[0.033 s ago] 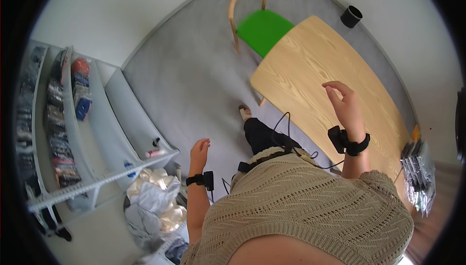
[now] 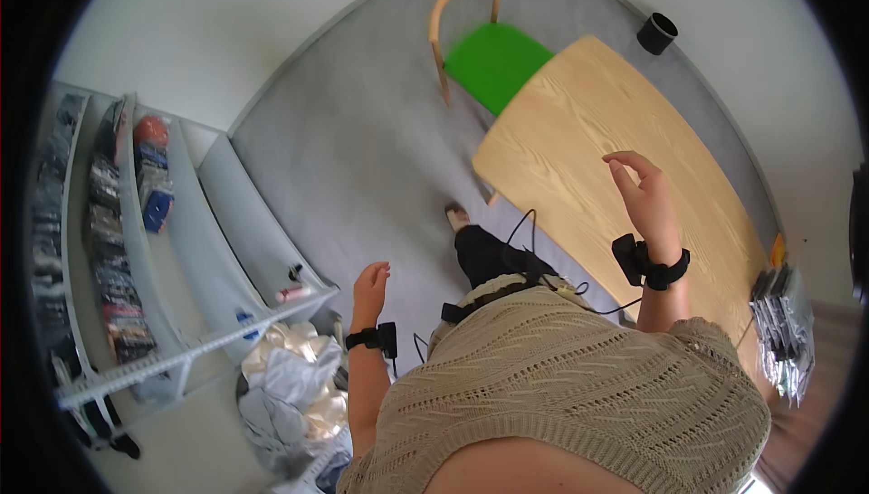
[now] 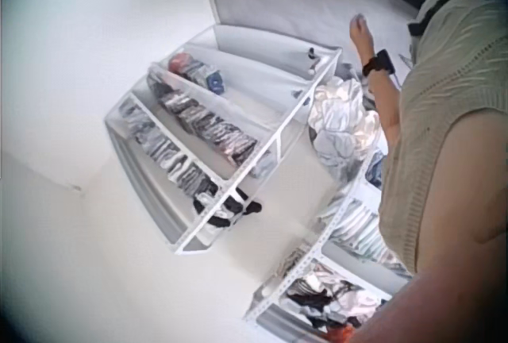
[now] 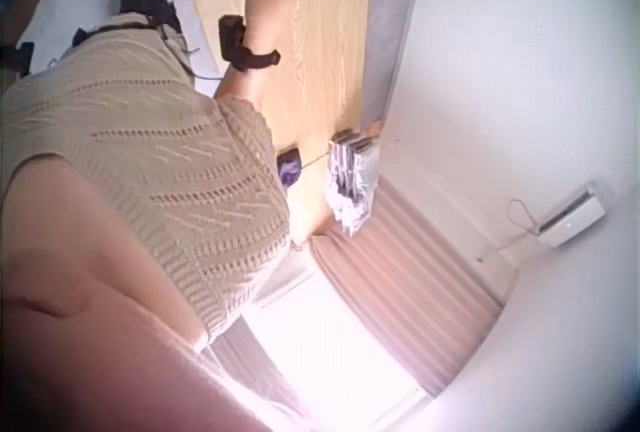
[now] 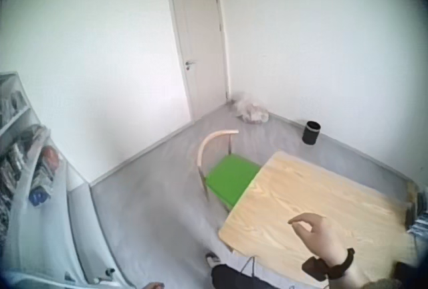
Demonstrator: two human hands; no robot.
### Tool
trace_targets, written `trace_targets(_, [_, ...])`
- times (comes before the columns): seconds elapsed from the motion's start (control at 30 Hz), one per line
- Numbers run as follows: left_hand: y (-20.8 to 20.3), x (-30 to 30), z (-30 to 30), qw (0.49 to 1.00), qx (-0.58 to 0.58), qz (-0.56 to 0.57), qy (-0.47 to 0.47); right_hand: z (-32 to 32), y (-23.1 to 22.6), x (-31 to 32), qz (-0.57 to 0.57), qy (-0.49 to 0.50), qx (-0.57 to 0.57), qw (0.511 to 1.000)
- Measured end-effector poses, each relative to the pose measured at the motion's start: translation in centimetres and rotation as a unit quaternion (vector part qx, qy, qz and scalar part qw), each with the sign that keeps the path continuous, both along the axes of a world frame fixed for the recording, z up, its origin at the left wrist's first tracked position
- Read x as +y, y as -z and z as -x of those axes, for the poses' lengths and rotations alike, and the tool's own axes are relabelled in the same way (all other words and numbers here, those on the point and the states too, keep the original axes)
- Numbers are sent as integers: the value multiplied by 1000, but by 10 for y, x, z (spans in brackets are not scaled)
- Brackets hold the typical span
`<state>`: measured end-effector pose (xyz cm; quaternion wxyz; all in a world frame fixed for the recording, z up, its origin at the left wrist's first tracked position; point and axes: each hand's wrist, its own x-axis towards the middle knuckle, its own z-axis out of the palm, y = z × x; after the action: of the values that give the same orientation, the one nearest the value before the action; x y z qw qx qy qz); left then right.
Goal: The recorder folds a pair of navy blue pants and places them inside a clear plastic bag.
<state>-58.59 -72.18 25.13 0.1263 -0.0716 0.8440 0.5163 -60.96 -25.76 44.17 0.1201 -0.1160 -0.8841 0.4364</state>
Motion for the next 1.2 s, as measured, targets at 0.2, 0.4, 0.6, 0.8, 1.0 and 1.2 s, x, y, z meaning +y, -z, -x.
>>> trace_targets(0.2, [-39,-70,126,993,3,113,-34,193,52,-22,-14,4,5,1000])
trace_targets(0.4, [-17,-207,165,972,-52,-6,-228,361,14,-142,82,-203,93,971])
trace_targets(0.6, [-31,-253,293,959,-112,17,-261,492,-2,-202,197,-158,28,967])
trace_targets(0.8, [-51,-290,541,980,-91,35,-171,602,4,-208,173,-62,92,979])
trace_targets(1.0, [-73,-212,833,992,15,83,97,654,28,-153,156,138,98,973])
trace_targets(1.2, [-55,-12,1030,950,52,63,302,698,84,-69,184,340,149,910])
